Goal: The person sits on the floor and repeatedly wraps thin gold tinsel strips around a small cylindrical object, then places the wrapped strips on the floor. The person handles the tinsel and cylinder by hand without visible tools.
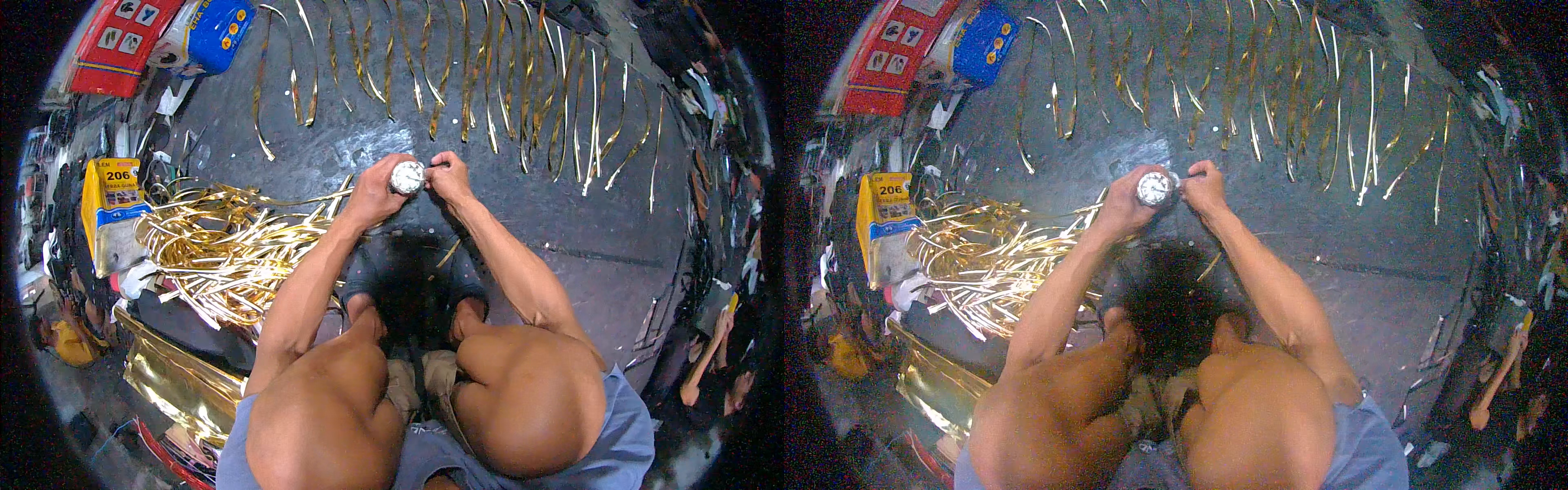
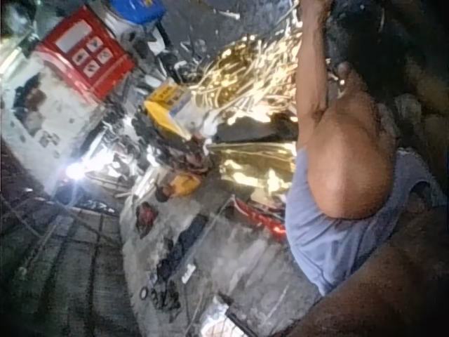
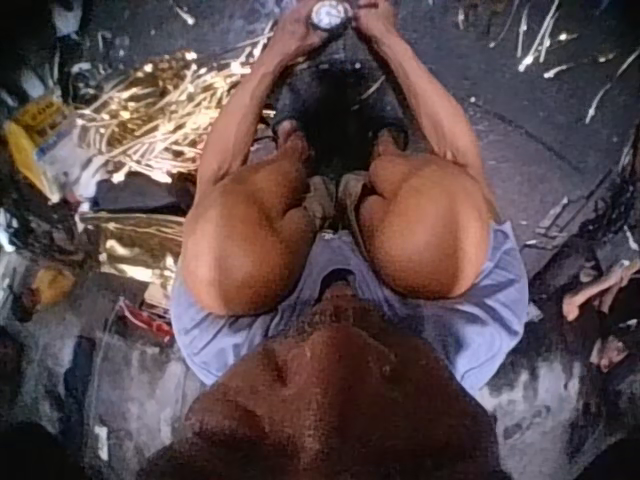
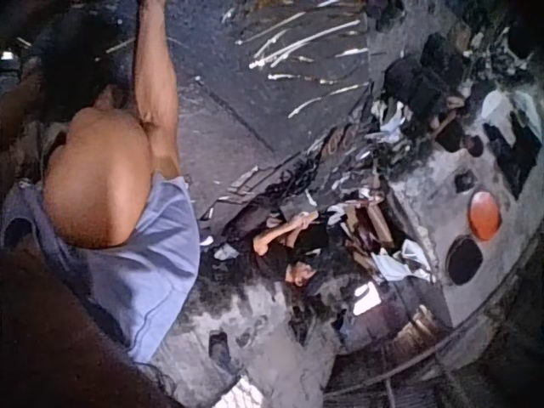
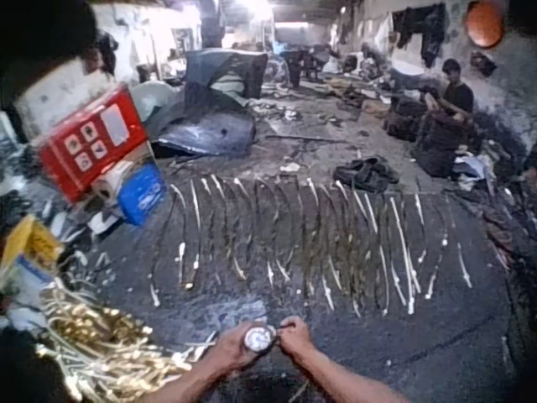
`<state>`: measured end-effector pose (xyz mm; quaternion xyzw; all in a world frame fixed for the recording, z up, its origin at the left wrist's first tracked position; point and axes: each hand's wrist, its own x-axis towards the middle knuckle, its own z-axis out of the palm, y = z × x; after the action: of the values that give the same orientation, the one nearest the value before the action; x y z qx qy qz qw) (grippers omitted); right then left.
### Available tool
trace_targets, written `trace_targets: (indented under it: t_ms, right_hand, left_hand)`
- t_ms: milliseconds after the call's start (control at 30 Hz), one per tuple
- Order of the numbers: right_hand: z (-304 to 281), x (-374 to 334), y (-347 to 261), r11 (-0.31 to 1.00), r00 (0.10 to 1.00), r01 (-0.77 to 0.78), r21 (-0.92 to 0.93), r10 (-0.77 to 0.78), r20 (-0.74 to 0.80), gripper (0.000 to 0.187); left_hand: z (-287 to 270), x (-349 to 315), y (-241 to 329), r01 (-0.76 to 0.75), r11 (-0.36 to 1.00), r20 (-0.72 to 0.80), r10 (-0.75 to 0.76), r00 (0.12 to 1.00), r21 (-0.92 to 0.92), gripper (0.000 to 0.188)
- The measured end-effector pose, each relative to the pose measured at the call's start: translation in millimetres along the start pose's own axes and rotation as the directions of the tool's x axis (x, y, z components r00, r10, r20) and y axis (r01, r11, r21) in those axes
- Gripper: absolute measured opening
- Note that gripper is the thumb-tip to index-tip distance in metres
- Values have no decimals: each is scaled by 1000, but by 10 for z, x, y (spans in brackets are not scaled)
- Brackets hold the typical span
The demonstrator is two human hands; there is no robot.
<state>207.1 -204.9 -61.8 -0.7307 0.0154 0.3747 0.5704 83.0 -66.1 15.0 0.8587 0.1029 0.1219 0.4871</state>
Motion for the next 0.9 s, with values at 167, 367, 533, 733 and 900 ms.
trace_targets:
  t_ms: [167,367,533,733,900]
  right_hand:
    - [-299,-430,-511,936,996,-87,341,83,29,27]
    - [-1277,-1380,-1822,755,914,225,616,-383,135,20]
    - [-1821,-1806,-2459,584,846,302,753,-528,71,31]
    - [-1869,-1850,-2999,508,807,323,798,-588,47,19]
    - [-2214,-1505,-3682,493,535,502,711,-823,192,21]
  left_hand:
    - [5,19,-21,15,1000,19,-16,1000,15,43]
    - [-8,-27,-83,27,1000,30,-27,999,-2,45]
    - [7,7,-88,-24,1000,40,24,999,1,47]
    - [26,63,-49,11,1000,51,-12,999,9,45]
    - [-41,17,119,117,993,69,-118,991,13,60]
